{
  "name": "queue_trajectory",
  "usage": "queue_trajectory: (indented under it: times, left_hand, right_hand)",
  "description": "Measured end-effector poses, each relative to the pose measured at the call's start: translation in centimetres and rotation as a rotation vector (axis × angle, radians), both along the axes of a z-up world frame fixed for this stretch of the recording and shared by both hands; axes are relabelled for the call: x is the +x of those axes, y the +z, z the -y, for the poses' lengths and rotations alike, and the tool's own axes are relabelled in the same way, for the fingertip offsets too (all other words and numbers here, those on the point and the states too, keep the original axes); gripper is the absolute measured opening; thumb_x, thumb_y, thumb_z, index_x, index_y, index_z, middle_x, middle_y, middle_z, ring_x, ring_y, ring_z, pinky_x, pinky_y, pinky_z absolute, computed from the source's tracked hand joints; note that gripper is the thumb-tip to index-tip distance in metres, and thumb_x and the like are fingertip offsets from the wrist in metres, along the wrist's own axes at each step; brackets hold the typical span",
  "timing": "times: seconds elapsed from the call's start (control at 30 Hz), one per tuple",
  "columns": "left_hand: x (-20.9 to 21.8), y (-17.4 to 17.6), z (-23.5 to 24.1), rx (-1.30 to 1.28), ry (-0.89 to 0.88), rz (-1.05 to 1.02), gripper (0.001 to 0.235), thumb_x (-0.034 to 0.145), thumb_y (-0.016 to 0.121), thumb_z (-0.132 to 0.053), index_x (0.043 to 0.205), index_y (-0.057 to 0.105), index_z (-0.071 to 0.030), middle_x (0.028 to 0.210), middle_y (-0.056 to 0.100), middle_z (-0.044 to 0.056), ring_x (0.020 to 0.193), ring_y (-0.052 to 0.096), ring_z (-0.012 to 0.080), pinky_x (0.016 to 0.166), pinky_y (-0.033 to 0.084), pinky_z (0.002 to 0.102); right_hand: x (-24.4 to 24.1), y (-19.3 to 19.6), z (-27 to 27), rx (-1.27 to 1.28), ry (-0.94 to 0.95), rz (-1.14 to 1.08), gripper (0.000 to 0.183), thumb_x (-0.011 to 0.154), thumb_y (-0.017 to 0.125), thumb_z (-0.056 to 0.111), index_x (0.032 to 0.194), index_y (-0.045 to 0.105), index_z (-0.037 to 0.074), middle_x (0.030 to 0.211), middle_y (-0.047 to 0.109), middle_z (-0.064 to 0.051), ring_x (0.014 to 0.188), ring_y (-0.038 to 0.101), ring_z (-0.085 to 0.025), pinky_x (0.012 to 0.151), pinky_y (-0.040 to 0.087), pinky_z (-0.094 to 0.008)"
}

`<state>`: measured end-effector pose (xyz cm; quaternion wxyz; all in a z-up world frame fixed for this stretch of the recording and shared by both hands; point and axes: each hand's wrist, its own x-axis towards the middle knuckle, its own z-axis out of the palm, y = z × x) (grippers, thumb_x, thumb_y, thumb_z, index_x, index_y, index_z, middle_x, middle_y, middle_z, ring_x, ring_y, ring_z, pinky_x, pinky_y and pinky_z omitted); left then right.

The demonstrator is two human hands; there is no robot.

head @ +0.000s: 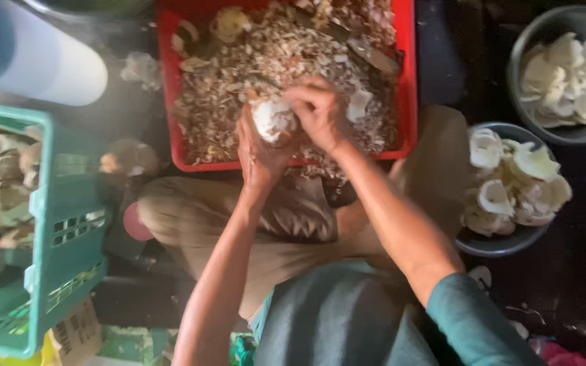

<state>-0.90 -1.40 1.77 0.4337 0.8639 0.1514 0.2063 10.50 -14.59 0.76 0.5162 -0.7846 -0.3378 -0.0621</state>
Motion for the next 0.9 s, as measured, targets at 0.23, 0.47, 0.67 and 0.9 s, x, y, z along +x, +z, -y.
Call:
queue_trajectory:
  times: [0.23, 0.47, 0.67, 0.9]
  left_hand:
    - [2.9, 1.7, -6.0, 0.514, -0.436, 0.132, 0.125, 0.056, 0.099, -0.042, 0.152, 0.032, 0.002, 0.141, 0.050, 0.026, 0.125, 0.057, 0.0417, 0.100, 0.048, 0.053]
    - [2.4, -2.5, -3.4, 0.174, -0.277, 0.138, 0.092, 0.079, 0.095, -0.027, 0.150, 0.040, -0.007, 0.135, 0.056, 0.019, 0.120, 0.066, 0.0364, 0.100, 0.059, 0.042]
    - [1.4, -2.3, -2.7, 0.070, -0.195, 0.074, 0.101, 0.077, 0.091, -0.025, 0.155, 0.033, 0.000, 0.130, 0.053, 0.022, 0.114, 0.063, 0.0393, 0.092, 0.058, 0.046]
    - [1.9, -2.6, -3.1, 0.095, -0.211, 0.099, 0.109, 0.071, 0.092, -0.023, 0.156, 0.029, 0.004, 0.131, 0.052, 0.025, 0.116, 0.060, 0.0437, 0.094, 0.056, 0.049]
  right_hand:
    - [0.1, -3.5, 2.9, 0.390, -0.058, -0.646, 0.024, 0.110, 0.068, 0.024, 0.108, 0.074, 0.000, 0.098, 0.063, -0.006, 0.092, 0.055, -0.017, 0.083, 0.048, -0.031]
    - [-1.2, 0.2, 1.7, 0.092, -0.036, -0.117, 0.023, 0.103, 0.068, 0.027, 0.102, 0.076, 0.006, 0.103, 0.072, -0.006, 0.095, 0.066, -0.018, 0.086, 0.056, -0.033]
    - [1.2, 0.3, -1.2, -0.024, 0.130, -0.242, 0.021, 0.104, 0.068, 0.028, 0.103, 0.078, 0.010, 0.107, 0.071, -0.006, 0.098, 0.066, -0.018, 0.090, 0.054, -0.036]
    - [1.0, 0.8, -1.0, 0.071, 0.141, -0.293, 0.023, 0.104, 0.066, 0.024, 0.100, 0.077, 0.005, 0.096, 0.073, -0.006, 0.090, 0.066, -0.015, 0.084, 0.055, -0.033]
